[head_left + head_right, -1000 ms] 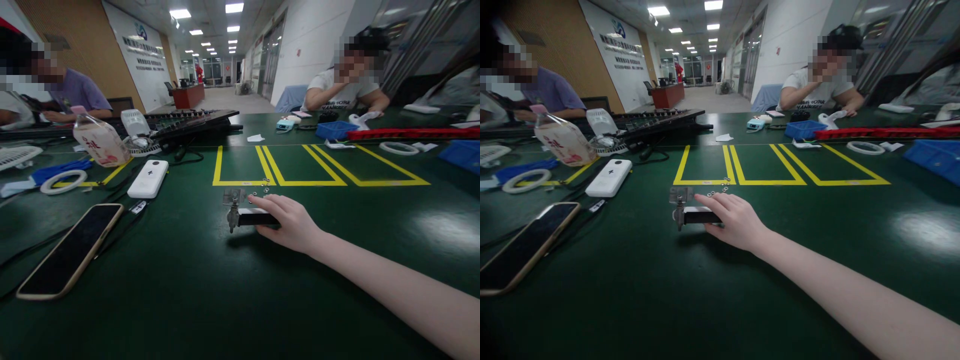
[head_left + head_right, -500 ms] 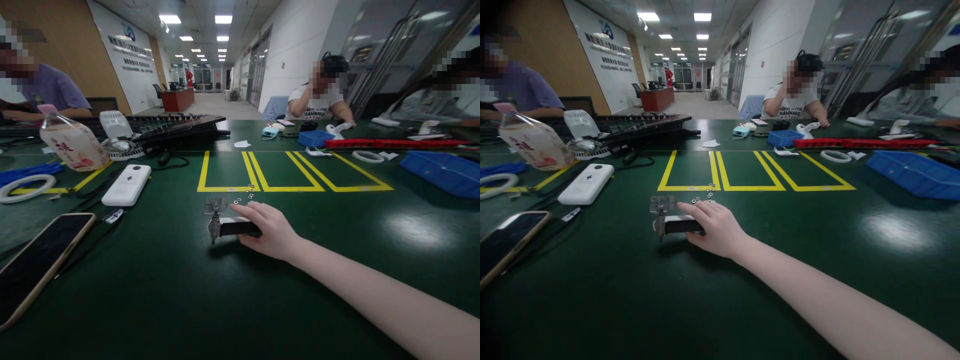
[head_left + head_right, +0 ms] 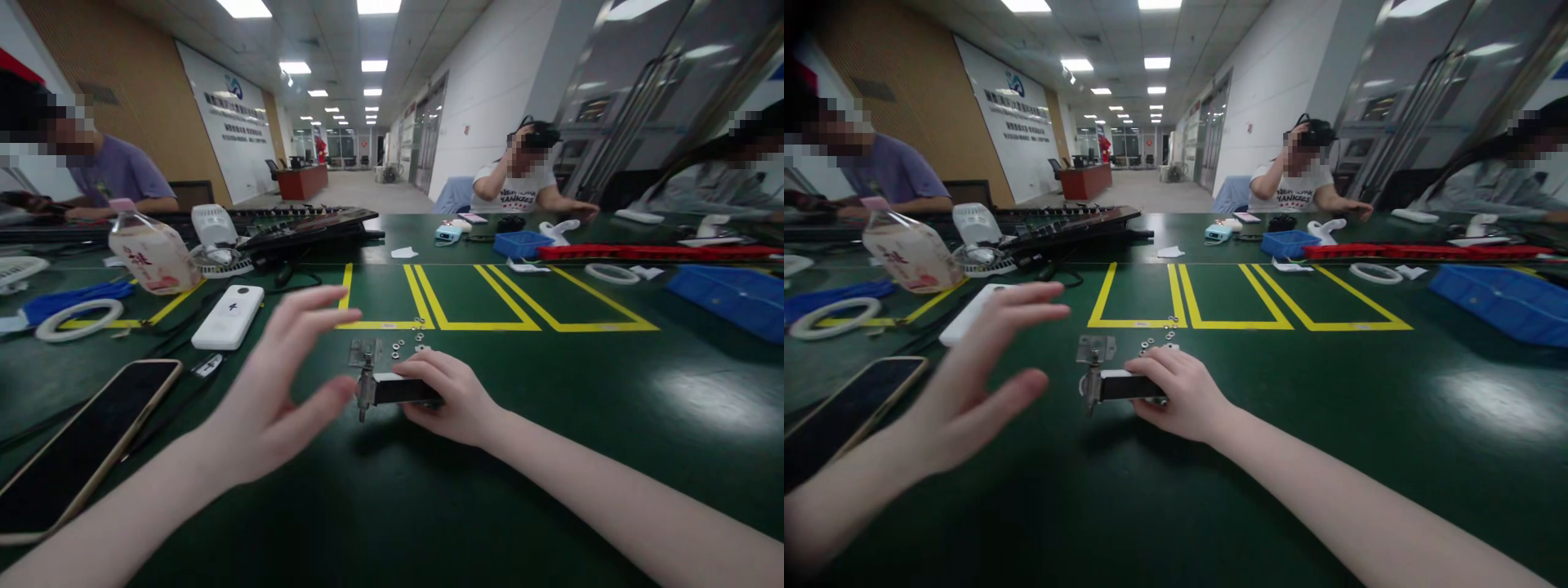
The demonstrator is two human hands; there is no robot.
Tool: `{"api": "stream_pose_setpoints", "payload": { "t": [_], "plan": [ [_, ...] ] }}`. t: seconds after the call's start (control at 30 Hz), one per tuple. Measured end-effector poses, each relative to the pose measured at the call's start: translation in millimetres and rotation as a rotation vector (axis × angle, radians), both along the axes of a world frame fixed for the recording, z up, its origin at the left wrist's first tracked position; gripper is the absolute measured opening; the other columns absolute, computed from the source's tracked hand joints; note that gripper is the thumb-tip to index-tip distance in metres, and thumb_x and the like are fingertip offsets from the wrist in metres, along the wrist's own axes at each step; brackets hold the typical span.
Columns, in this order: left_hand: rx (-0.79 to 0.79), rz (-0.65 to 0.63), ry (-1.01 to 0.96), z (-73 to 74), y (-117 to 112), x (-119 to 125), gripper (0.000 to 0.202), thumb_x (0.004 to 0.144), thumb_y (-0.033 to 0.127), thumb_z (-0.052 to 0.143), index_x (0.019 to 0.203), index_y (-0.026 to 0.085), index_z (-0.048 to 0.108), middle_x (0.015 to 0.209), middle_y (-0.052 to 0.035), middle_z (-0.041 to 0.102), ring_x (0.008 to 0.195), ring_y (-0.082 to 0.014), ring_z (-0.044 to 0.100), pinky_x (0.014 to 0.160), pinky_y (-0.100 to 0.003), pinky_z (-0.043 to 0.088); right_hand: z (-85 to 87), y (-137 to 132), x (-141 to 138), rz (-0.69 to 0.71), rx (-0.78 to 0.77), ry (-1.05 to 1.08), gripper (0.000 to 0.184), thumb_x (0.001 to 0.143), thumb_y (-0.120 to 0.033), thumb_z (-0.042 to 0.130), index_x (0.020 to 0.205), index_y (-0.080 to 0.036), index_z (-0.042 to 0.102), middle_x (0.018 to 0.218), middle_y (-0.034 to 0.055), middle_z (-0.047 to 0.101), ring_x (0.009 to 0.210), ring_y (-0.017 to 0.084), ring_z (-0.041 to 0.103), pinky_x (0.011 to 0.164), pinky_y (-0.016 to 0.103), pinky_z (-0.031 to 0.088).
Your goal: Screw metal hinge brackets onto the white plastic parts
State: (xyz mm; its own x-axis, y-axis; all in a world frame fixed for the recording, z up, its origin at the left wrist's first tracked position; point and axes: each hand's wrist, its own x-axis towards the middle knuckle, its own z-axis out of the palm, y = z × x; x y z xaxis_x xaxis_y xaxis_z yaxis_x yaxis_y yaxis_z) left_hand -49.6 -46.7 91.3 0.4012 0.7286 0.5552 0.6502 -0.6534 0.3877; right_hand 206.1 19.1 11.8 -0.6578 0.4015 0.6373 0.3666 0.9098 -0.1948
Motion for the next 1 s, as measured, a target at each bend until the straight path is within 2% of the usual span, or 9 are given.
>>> {"api": "stream_pose_setpoints", "payload": {
  "t": [0.1, 0.17, 0.37, 0.43, 0.57, 0.67, 0.8, 0.87, 1.0],
  "plan": [
    [-0.169, -0.063, 0.094, -18.1, 4, 6, 0.057, 0.085, 0.036, 0.066, 0.137, 0.029, 0.045, 0.157, -0.0090, 0.022, 0.142, -0.0352, 0.027, 0.113, -0.055, 0.032, -1.0, 1, -2, 0.006, 0.025, -0.035, 0.031, 0.085, -0.022, 0.057, 0.115, -0.015, 0.054, 0.105, 0.0085, 0.060, 0.093, 0.021, 0.058, 0.075, 0.033, 0.049],
    [-0.295, -0.067, 0.070, -29.5, 6, 6, 0.061, 0.082, 0.035, 0.069, 0.138, 0.030, 0.044, 0.158, -0.0078, 0.018, 0.143, -0.0353, 0.025, 0.114, -0.055, 0.030, -1.6, 1, -3, 0.010, 0.027, -0.050, 0.031, 0.085, -0.020, 0.057, 0.116, -0.015, 0.054, 0.105, 0.0087, 0.060, 0.094, 0.021, 0.058, 0.076, 0.034, 0.049],
    [-0.544, -0.172, -0.282, -47.2, 6, 0, 0.063, 0.083, 0.024, 0.068, 0.139, 0.032, 0.040, 0.144, -0.0070, 0.042, 0.132, -0.0283, 0.044, 0.110, -0.047, 0.040, 1.0, 0, -7, 0.008, -0.003, -0.064, 0.031, 0.084, -0.019, 0.058, 0.115, -0.015, 0.057, 0.103, 0.0083, 0.062, 0.092, 0.021, 0.059, 0.076, 0.033, 0.049],
    [-0.591, -0.220, -0.377, -49.3, 8, -1, 0.061, 0.083, 0.024, 0.068, 0.138, 0.031, 0.042, 0.144, -0.0076, 0.042, 0.131, -0.0285, 0.044, 0.108, -0.046, 0.042, 3.9, -3, -8, -0.001, -0.035, -0.066, 0.030, 0.084, -0.021, 0.059, 0.113, -0.015, 0.058, 0.101, 0.0074, 0.063, 0.090, 0.020, 0.059, 0.075, 0.033, 0.049],
    [-0.621, -0.198, -0.482, -52.3, 12, -5, 0.062, 0.078, 0.025, 0.075, 0.135, 0.027, 0.050, 0.154, -0.0089, 0.027, 0.142, -0.0335, 0.026, 0.115, -0.049, 0.030, 10.5, -9, -14, -0.045, -0.285, -0.047, 0.028, 0.085, -0.026, 0.065, 0.112, -0.018, 0.061, 0.102, 0.0054, 0.064, 0.092, 0.019, 0.060, 0.078, 0.033, 0.049],
    [-0.741, -0.239, -0.637, -61.2, 16, -5, 0.070, 0.069, 0.023, 0.083, 0.132, 0.027, 0.053, 0.154, -0.0099, 0.026, 0.139, -0.0350, 0.032, 0.113, -0.049, 0.032, 15.9, -16, -22, -0.105, -0.534, -0.026, 0.026, 0.084, -0.028, 0.068, 0.108, -0.019, 0.065, 0.102, 0.0041, 0.065, 0.090, 0.019, 0.061, 0.076, 0.032, 0.050],
    [-0.994, -0.298, -0.951, -79.4, 20, 5, 0.079, 0.062, 0.016, 0.086, 0.131, 0.025, 0.048, 0.128, -0.0114, 0.056, 0.119, -0.0291, 0.057, 0.106, -0.045, 0.042, 23.2, -30, -34, -0.152, -0.791, 0.038, 0.022, 0.086, -0.031, 0.068, 0.105, -0.020, 0.067, 0.098, 0.0017, 0.066, 0.087, 0.018, 0.062, 0.075, 0.029, 0.050],
    [-1.036, -0.227, -1.094, -85.0, 21, 10, 0.072, 0.059, 0.016, 0.089, 0.121, 0.021, 0.053, 0.120, -0.0101, 0.061, 0.106, -0.0268, 0.065, 0.098, -0.043, 0.048, 24.9, -37, -39, -0.155, -0.891, 0.060, 0.022, 0.088, -0.033, 0.066, 0.105, -0.020, 0.068, 0.098, 0.0013, 0.066, 0.086, 0.017, 0.062, 0.074, 0.028, 0.049],
    [-1.149, -0.164, -1.176, -84.5, 21, 15, 0.059, 0.063, 0.021, 0.088, 0.113, 0.016, 0.056, 0.117, -0.0125, 0.066, 0.100, -0.0233, 0.067, 0.096, -0.039, 0.049, 26.8, -40, -41, -0.123, -1.008, 0.051, 0.028, 0.089, -0.040, 0.064, 0.108, -0.019, 0.069, 0.101, 0.0031, 0.067, 0.088, 0.019, 0.063, 0.074, 0.029, 0.051]
  ]
}}
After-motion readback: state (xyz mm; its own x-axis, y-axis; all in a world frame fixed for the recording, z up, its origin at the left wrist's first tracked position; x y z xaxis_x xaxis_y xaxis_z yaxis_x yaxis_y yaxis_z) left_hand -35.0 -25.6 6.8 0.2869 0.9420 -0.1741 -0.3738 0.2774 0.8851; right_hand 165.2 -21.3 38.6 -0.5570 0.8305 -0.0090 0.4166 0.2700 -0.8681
